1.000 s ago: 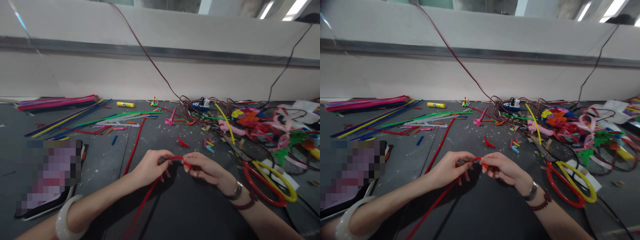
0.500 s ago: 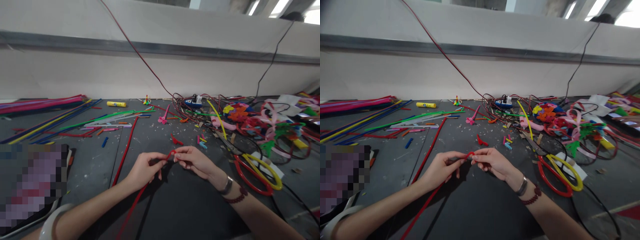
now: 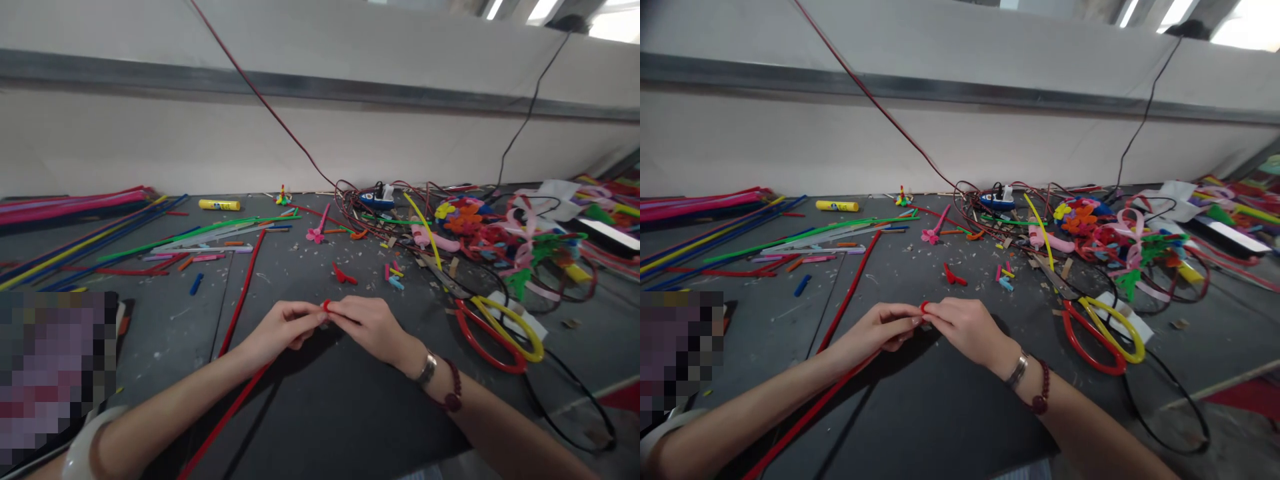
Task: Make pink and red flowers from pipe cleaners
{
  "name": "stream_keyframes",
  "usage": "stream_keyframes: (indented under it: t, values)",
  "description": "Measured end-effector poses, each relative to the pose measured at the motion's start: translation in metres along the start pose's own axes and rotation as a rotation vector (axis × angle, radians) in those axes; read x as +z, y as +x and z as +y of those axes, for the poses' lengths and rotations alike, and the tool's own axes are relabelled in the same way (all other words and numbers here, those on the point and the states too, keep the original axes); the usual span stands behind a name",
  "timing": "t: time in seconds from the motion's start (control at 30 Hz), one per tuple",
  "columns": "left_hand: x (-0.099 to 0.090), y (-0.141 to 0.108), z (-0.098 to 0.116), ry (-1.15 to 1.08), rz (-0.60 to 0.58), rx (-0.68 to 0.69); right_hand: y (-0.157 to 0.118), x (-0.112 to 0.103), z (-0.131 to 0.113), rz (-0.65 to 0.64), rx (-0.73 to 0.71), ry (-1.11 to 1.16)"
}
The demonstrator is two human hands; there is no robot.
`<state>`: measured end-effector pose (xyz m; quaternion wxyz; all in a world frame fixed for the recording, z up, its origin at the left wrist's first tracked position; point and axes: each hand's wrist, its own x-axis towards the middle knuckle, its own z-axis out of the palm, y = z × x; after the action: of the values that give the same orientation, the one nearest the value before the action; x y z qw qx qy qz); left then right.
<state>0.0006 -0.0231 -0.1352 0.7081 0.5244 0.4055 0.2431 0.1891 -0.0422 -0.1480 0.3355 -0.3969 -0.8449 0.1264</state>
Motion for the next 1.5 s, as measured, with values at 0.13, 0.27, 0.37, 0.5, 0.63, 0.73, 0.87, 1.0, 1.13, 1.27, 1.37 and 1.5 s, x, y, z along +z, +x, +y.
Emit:
stream_keyframes:
  t: [0.13, 0.27, 0.37, 0.5, 0.63, 0.73, 0.87, 1.0, 1.13, 1.27, 1.37, 1.5]
  values:
    - [-0.001, -0.002, 0.002, 0.086, 0.032, 0.043, 0.004, 0.000, -0.005, -0.037, -0.045, -0.054]
    - [-0.003, -0.003, 0.000, 0.110, 0.014, 0.040, 0.008, 0.000, -0.009, -0.003, -0.066, 0.037]
    - [-0.004, -0.004, 0.001, 0.126, -0.013, 0.037, 0.009, -0.001, -0.011, 0.008, -0.033, 0.117]
    - [-0.003, -0.005, 0.003, 0.171, -0.025, 0.046, 0.010, -0.005, -0.013, -0.040, -0.026, 0.104]
    - [-0.002, -0.006, 0.004, 0.135, -0.052, 0.035, 0.007, -0.006, -0.013, 0.024, -0.048, 0.093]
    - [-0.002, -0.007, 0.004, 0.095, -0.072, 0.012, 0.004, -0.007, -0.013, 0.095, 0.020, 0.114]
    - [-0.003, -0.007, 0.004, 0.050, -0.091, -0.005, 0.005, -0.010, -0.014, 0.106, 0.093, 0.186]
    - [-0.004, -0.006, 0.005, 0.022, -0.154, -0.028, 0.008, -0.013, -0.014, 0.071, 0.100, 0.264]
    - [-0.003, -0.007, 0.007, 0.025, -0.181, -0.078, 0.008, -0.013, -0.012, 0.023, 0.142, 0.331]
    - [-0.004, -0.008, 0.008, 0.015, -0.190, -0.083, 0.009, -0.016, -0.015, -0.036, 0.121, 0.384]
    - [-0.005, -0.010, 0.009, -0.056, -0.247, -0.098, 0.011, -0.020, -0.017, -0.099, 0.153, 0.480]
    - [-0.006, -0.011, 0.010, -0.137, -0.324, -0.135, 0.013, -0.023, -0.016, -0.155, 0.277, 0.629]
